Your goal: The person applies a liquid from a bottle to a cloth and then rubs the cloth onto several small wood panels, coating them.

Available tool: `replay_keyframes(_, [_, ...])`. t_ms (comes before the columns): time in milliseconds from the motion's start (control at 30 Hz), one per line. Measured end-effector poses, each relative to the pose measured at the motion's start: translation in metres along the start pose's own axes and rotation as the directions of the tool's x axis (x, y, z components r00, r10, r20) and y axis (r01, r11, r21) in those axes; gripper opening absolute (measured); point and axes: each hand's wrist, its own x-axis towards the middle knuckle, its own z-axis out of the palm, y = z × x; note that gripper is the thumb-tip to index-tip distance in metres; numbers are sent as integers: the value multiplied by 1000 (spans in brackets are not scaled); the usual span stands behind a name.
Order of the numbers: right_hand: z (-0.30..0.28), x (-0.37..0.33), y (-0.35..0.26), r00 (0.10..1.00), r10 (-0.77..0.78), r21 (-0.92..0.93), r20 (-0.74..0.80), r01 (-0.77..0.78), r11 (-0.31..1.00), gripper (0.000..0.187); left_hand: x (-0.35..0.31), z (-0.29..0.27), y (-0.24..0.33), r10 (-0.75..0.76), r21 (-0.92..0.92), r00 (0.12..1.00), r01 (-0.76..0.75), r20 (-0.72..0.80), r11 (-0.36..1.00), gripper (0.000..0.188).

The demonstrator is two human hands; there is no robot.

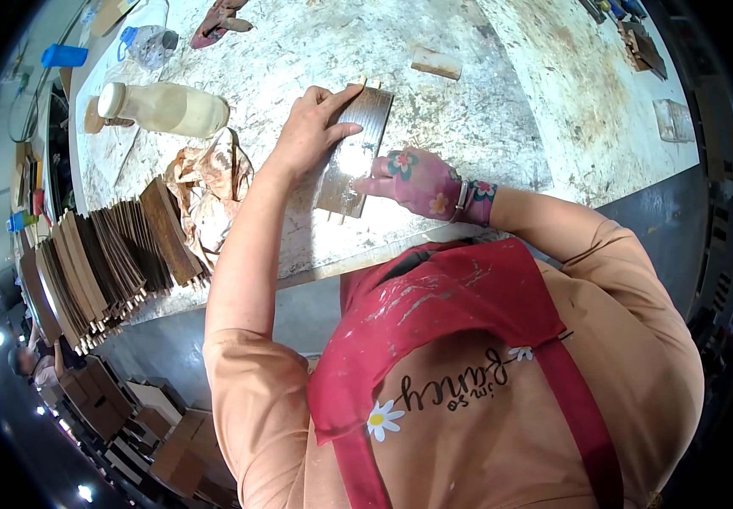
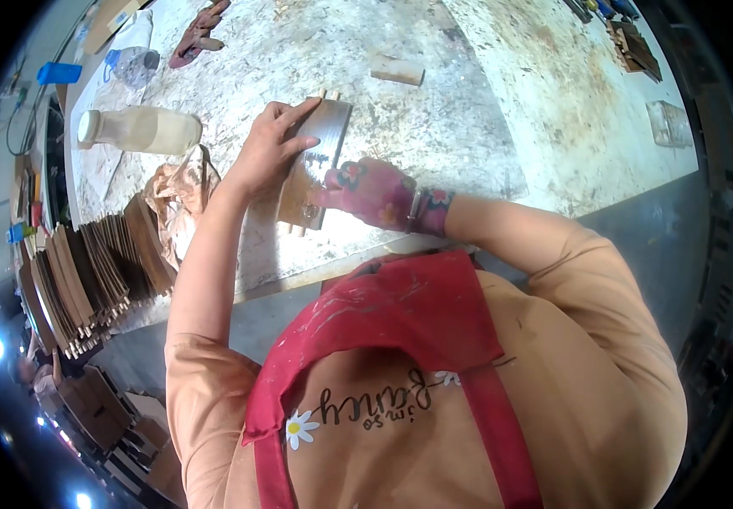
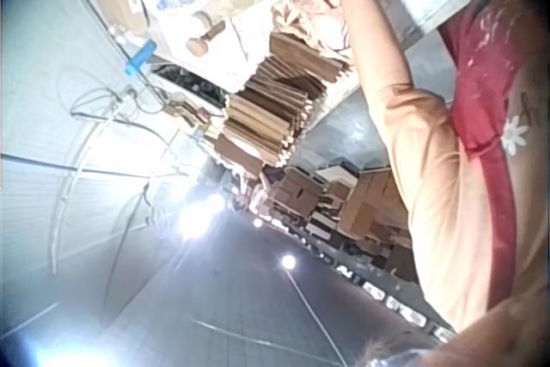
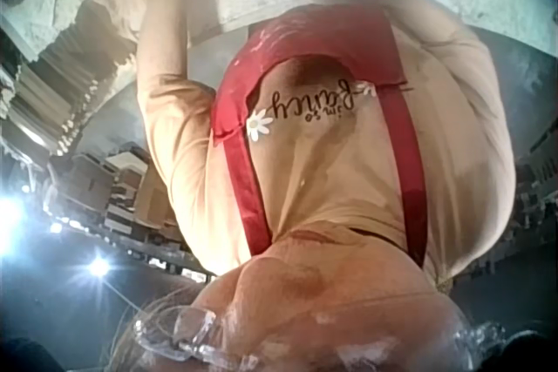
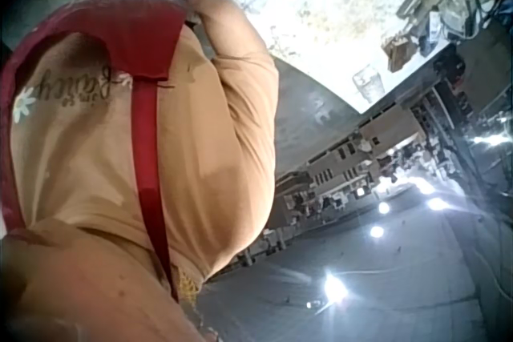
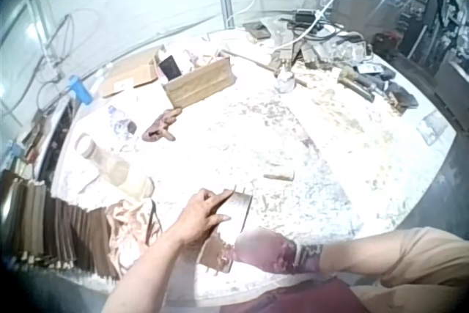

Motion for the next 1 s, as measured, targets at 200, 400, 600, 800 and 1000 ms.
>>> replay_keyframes(200, [-2,5,7,1000,-15,19,21,15,1000,32,0,-1,2,-10,-17,1000,10,11,1000,59])
replay_keyframes(400, [6,1,9,997,7,173,79,-21,985,43,0,-3,4,-17,-12,1000,17,23,1000,60])
replay_keyframes(600, [9,5,12,1000,22,310,4,-22,951,35,0,0,0,-13,-29,1000,13,11,1000,58])
replay_keyframes(800, [6,7,16,994,-98,49,-54,101,994,30,1,-1,2,-20,-20,1000,20,17,1000,58])
replay_keyframes(1000, [0,3,9,999,-42,44,-9,43,998,34,1,-2,3,-25,-14,999,26,24,1000,58])
